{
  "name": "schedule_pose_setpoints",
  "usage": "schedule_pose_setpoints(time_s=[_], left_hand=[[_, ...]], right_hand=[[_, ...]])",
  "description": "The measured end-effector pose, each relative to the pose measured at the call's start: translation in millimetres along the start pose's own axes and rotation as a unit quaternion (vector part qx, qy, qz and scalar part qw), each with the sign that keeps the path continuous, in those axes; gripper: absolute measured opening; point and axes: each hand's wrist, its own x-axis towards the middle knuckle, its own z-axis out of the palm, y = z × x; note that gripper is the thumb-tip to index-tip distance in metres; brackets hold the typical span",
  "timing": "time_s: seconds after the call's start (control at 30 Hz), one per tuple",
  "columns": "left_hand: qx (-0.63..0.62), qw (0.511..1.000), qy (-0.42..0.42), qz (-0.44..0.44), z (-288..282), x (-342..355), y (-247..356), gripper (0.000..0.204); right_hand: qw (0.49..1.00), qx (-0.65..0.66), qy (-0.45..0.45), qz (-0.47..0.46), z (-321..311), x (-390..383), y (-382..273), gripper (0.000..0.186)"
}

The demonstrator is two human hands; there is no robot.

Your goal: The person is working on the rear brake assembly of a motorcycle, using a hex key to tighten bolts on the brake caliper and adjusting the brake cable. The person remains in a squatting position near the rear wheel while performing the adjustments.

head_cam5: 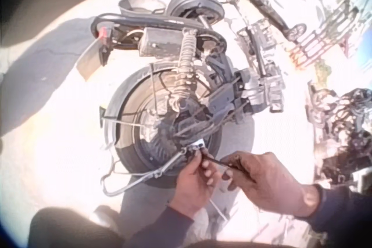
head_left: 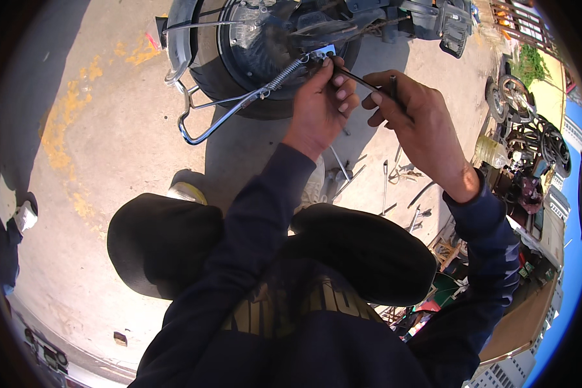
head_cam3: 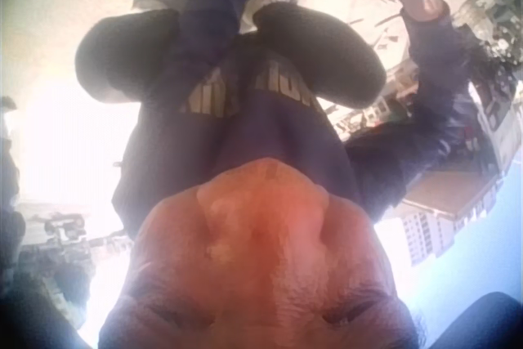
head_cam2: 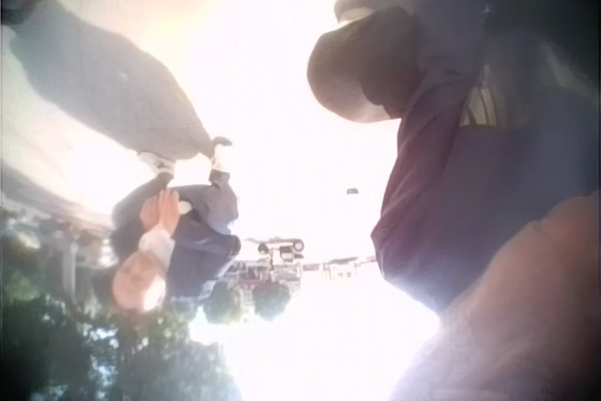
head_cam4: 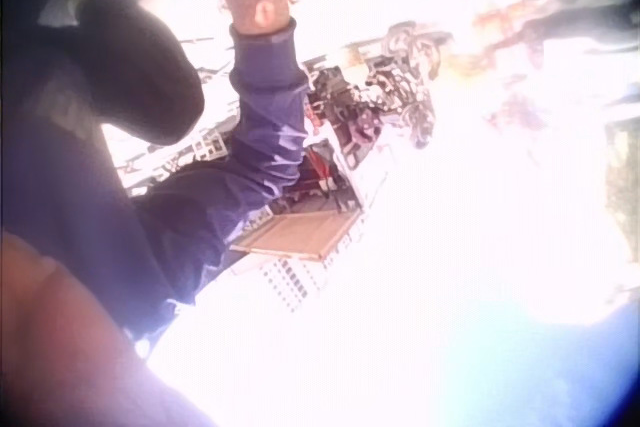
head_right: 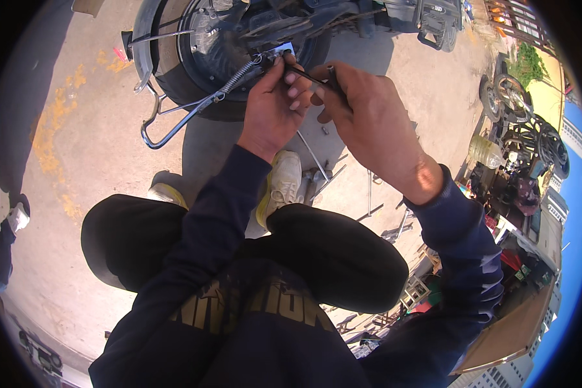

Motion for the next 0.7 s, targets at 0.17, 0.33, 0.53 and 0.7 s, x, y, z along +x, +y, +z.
schedule_pose_setpoints(time_s=[0.17, 0.33, 0.53, 0.7], left_hand=[[-0.005, 1.000, 0.006, -0.004, 3, 1, -3, 0.021], [-0.016, 1.000, -0.015, -0.018, -3, 1, -1, 0.021], [-0.026, 0.999, -0.025, -0.026, -5, 2, -2, 0.021], [0.003, 1.000, -0.002, -0.020, 4, 1, 2, 0.027]], right_hand=[[0.999, 0.032, 0.035, 0.007, -4, -4, -3, 0.033], [0.577, 0.735, -0.065, 0.349, -1, -16, -5, 0.041], [0.944, 0.276, -0.056, 0.171, -3, 0, -19, 0.030], [0.859, -0.414, 0.055, -0.297, -10, 14, 22, 0.035]])
